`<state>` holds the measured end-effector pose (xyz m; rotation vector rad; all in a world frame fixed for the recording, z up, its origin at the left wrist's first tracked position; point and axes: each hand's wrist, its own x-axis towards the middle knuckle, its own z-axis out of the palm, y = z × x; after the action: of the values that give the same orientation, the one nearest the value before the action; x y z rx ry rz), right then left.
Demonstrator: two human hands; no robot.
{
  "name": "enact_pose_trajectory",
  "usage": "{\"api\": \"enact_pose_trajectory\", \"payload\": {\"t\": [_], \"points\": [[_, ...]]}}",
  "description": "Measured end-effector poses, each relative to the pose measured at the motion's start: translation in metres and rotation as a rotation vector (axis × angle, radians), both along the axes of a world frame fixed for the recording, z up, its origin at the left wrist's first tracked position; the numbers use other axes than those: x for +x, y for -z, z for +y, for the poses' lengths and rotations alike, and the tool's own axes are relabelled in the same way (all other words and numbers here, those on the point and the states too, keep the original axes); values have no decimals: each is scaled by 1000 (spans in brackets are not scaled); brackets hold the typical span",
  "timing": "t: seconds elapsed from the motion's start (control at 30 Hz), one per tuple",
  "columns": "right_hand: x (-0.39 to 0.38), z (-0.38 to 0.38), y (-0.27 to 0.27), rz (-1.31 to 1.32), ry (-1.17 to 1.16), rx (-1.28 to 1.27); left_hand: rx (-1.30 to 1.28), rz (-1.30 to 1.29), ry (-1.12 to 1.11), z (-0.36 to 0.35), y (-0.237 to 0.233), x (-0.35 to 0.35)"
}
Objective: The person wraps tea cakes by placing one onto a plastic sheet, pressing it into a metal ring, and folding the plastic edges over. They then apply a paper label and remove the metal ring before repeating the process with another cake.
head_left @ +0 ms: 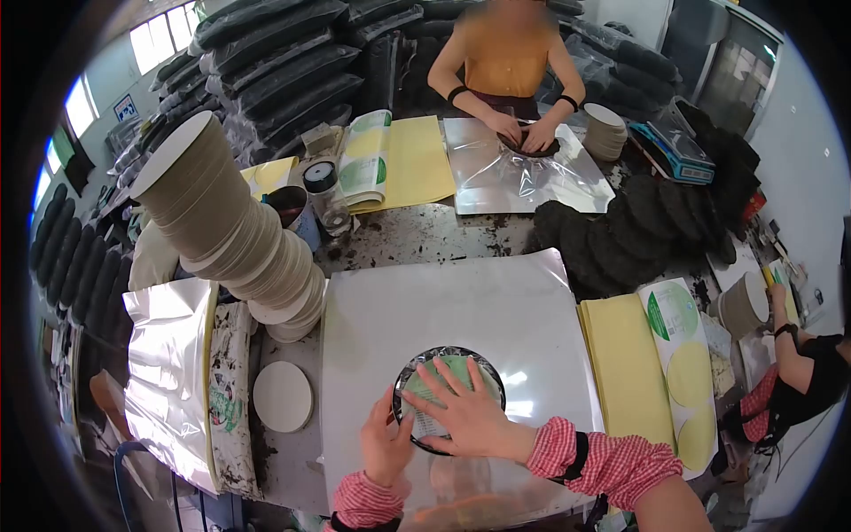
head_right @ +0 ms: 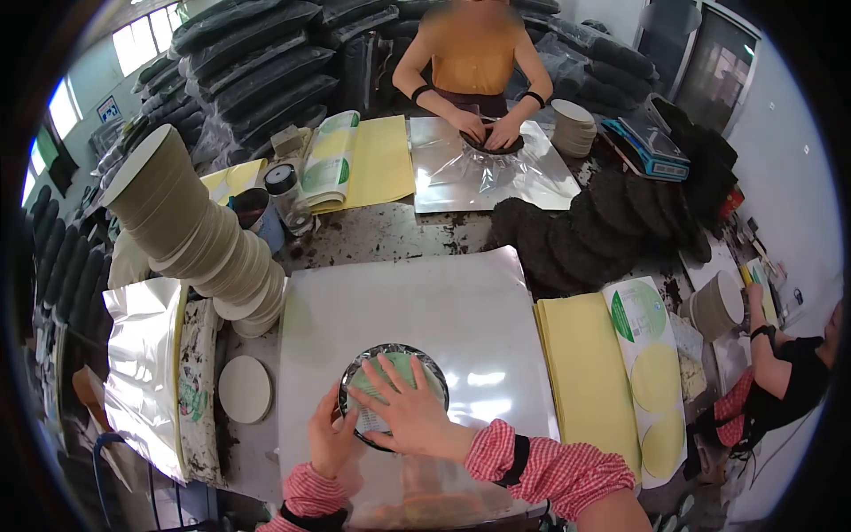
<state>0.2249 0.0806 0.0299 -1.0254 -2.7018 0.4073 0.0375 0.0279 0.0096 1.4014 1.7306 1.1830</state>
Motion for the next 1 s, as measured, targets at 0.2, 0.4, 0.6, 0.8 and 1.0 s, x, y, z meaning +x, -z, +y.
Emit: {"api": "enact_pose_trajectory", "payload": {"t": [0.2, 0.4, 0.6, 0.8, 1.0], "points": [[15, 3, 14, 160, 64, 63, 588, 408, 323, -24, -81, 85], [-3, -7, 16, 516, 355, -145, 577, 483, 234, -64, -92, 91], [-44, -103, 56, 722, -147, -1253, 359, 499, 0, -93, -93, 66], [15, -78, -14, 284, 31, -381, -55, -56, -78, -75, -26, 7], [81, -94, 3, 307, 163, -145, -44, 291, 627, -107, -22, -126]]}}
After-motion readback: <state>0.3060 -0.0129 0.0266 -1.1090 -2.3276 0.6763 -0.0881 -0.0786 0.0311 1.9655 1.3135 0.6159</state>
